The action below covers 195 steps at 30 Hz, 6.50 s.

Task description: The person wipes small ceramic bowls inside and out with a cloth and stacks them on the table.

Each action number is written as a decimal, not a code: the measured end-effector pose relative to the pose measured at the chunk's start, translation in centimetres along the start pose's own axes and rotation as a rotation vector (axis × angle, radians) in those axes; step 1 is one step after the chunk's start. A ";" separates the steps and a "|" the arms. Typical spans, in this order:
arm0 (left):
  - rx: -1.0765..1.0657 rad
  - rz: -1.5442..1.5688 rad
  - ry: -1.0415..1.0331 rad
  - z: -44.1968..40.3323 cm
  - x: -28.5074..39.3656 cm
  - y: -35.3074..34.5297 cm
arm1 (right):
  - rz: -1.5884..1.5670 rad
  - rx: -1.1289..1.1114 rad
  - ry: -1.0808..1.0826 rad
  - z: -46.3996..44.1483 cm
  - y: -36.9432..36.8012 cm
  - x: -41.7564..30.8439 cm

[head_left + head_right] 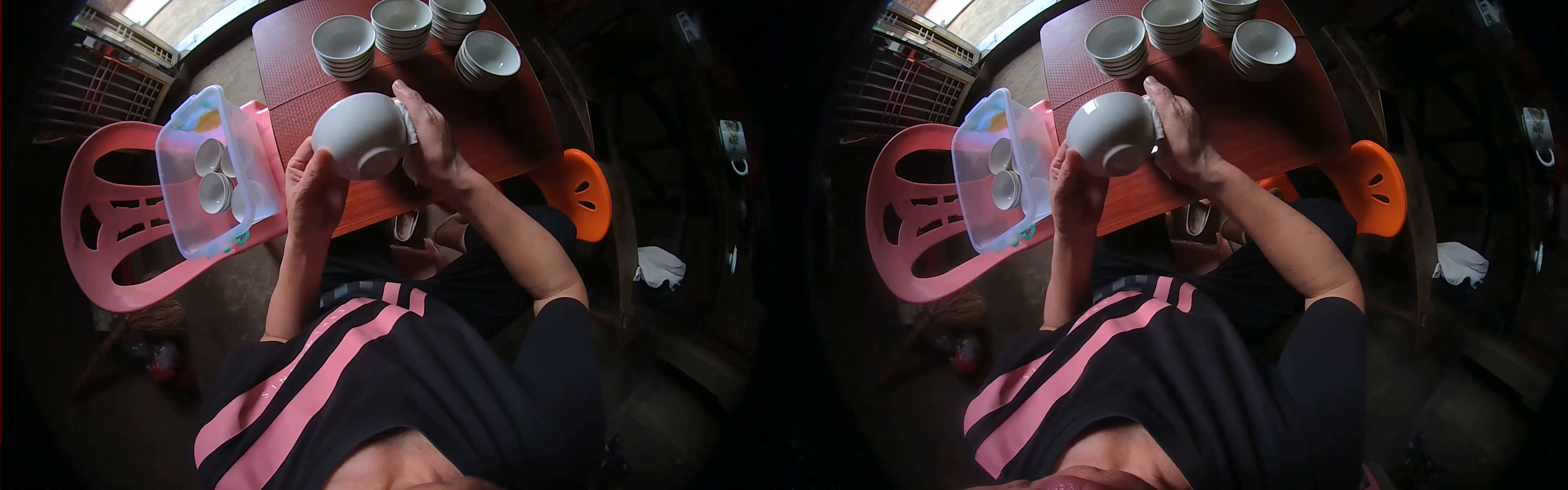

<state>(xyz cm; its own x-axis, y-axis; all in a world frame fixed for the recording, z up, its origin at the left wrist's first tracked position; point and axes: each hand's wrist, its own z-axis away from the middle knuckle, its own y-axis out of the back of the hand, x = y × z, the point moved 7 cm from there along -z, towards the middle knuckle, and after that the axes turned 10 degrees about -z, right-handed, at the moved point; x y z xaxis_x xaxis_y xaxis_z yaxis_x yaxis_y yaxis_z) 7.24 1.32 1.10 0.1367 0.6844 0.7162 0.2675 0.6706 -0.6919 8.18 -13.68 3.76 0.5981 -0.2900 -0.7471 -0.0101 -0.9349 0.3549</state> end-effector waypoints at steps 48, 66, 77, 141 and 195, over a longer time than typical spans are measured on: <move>-0.363 -0.112 0.377 0.2 -0.7 -1.1 | -1.264 0.032 -1.146 1.6 -3.5 4.6; -0.204 0.302 0.151 -0.4 -2.4 0.0 | 0.360 0.054 0.294 -0.8 -1.5 -6.5; -0.078 0.338 0.237 0.3 -2.2 0.4 | -0.039 -0.053 -0.016 -1.4 0.2 1.2; -0.077 0.055 0.125 0.2 -1.7 -1.9 | 0.183 0.178 0.072 -1.1 0.1 -5.3; 0.073 -0.075 0.204 -0.2 -1.8 2.1 | 0.411 -0.335 0.224 0.5 -4.6 -6.1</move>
<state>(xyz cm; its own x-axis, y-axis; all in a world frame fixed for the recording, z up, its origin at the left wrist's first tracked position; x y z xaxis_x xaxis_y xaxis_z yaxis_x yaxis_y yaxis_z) 7.80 1.45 -1.59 0.3111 0.5649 0.7643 0.2149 0.7415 -0.6356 4.15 -7.68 6.43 0.7540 -0.5316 -0.3859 -0.0452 -0.6280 0.7769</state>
